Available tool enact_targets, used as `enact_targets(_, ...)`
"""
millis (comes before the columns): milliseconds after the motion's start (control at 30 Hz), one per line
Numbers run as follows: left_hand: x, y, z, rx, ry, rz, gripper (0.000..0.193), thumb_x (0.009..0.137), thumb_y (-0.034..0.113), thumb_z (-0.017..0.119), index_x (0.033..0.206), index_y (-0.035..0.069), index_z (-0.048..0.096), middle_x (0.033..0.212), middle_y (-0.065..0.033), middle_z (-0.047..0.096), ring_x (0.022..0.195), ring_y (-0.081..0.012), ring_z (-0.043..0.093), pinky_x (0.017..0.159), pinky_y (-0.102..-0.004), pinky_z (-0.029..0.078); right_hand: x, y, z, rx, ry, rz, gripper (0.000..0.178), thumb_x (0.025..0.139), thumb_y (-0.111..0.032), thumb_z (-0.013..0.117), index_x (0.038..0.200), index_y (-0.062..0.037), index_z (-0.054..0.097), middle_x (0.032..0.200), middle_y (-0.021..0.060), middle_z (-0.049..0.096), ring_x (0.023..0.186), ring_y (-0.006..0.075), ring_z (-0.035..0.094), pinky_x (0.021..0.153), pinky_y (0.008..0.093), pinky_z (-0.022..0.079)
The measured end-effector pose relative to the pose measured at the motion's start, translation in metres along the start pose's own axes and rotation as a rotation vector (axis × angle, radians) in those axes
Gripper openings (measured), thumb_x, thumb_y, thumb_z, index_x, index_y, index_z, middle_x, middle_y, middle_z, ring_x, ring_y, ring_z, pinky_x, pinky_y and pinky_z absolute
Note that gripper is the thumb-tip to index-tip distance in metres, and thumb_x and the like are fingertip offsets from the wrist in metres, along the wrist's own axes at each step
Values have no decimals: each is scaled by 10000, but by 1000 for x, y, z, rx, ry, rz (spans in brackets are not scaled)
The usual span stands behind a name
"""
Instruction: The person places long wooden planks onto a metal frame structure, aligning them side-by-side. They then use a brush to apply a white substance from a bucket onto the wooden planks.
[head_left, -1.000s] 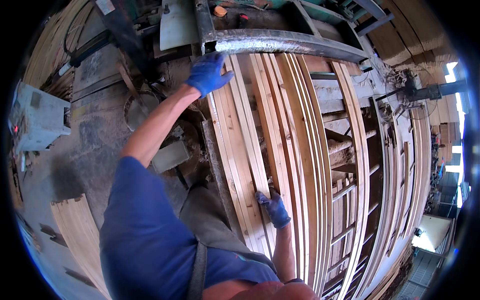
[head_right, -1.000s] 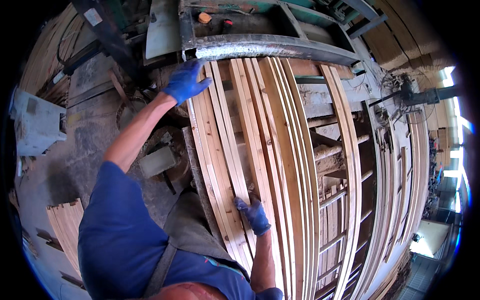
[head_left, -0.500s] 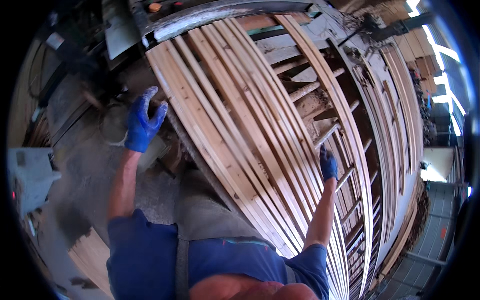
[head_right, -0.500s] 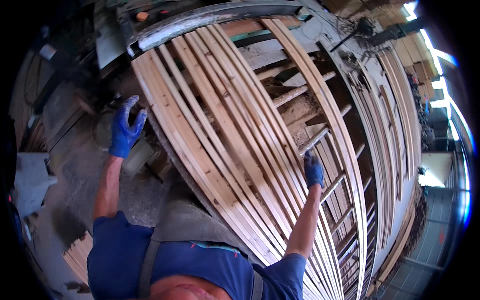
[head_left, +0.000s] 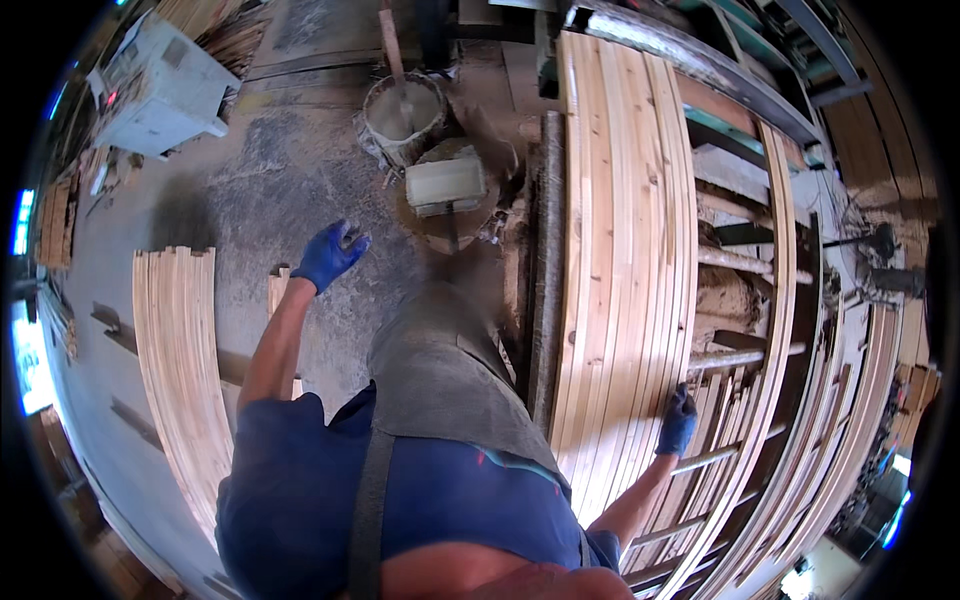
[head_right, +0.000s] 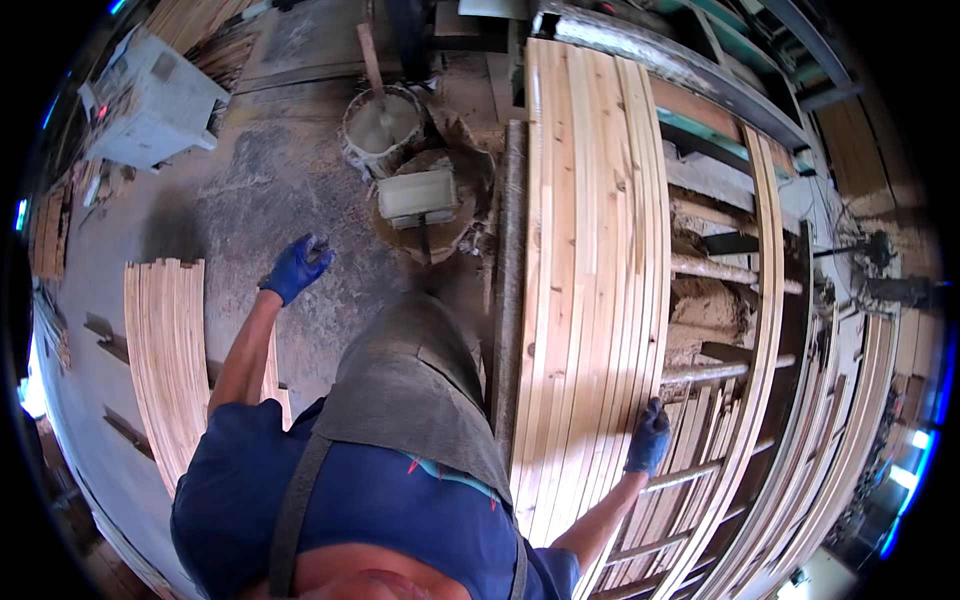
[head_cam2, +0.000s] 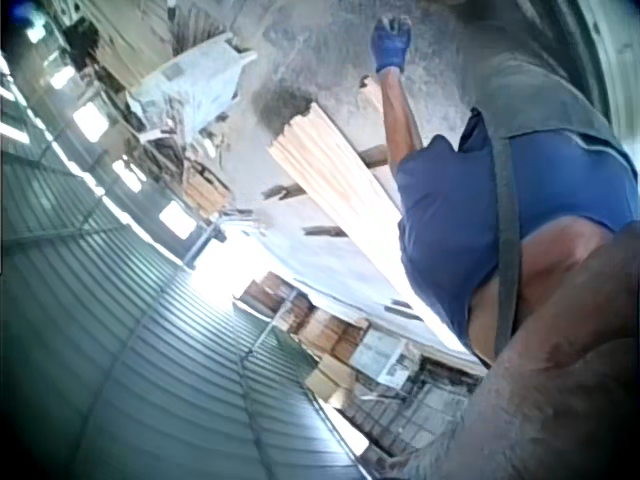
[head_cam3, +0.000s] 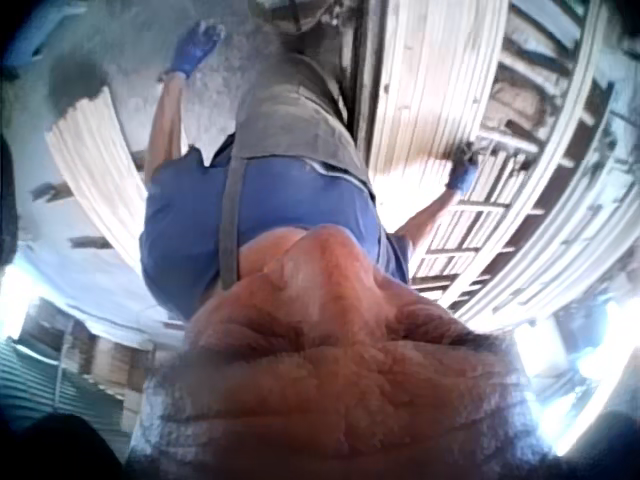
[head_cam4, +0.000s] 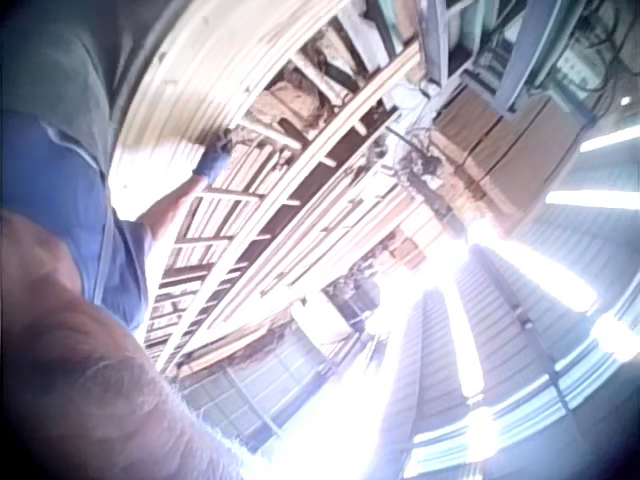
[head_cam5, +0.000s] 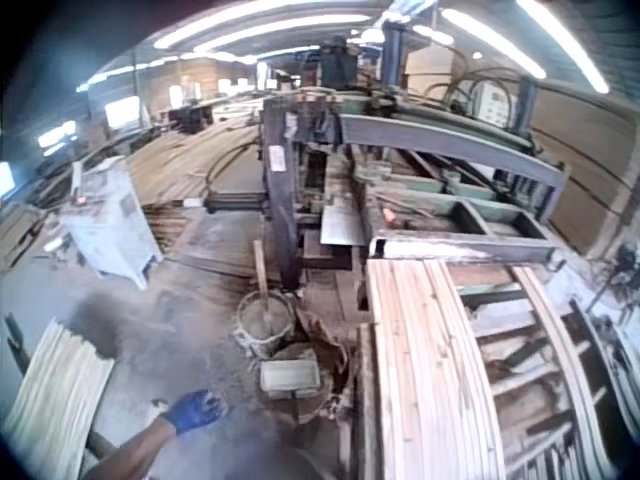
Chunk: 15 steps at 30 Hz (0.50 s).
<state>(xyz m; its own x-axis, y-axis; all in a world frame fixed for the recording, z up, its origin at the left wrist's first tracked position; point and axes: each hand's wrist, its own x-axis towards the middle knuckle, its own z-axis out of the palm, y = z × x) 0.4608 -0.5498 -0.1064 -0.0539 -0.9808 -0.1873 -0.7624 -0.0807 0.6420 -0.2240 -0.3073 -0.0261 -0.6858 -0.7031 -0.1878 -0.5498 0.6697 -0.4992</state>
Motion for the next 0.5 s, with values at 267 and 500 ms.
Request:
enact_targets(267,34,-59,-3,70,-232,-32,570,862,501,660,1129,-2,628,1095,-245,676,1038,-422,634,895,-450,510,5,-63,-9,-136,164,-224,358,997,-218,563,1242,37,613,1230,157,657,1070,230,633,927,353,502)
enact_targets(500,179,-128,-37,-88,-402,9,455,895,446,650,1029,12,632,999,-238,675,977,-405,643,838,-439,508,-76,-323,147,642,-96,-225,307,991,-153,564,1207,52,638,1023,96,691,817,140,643,750,276,530)
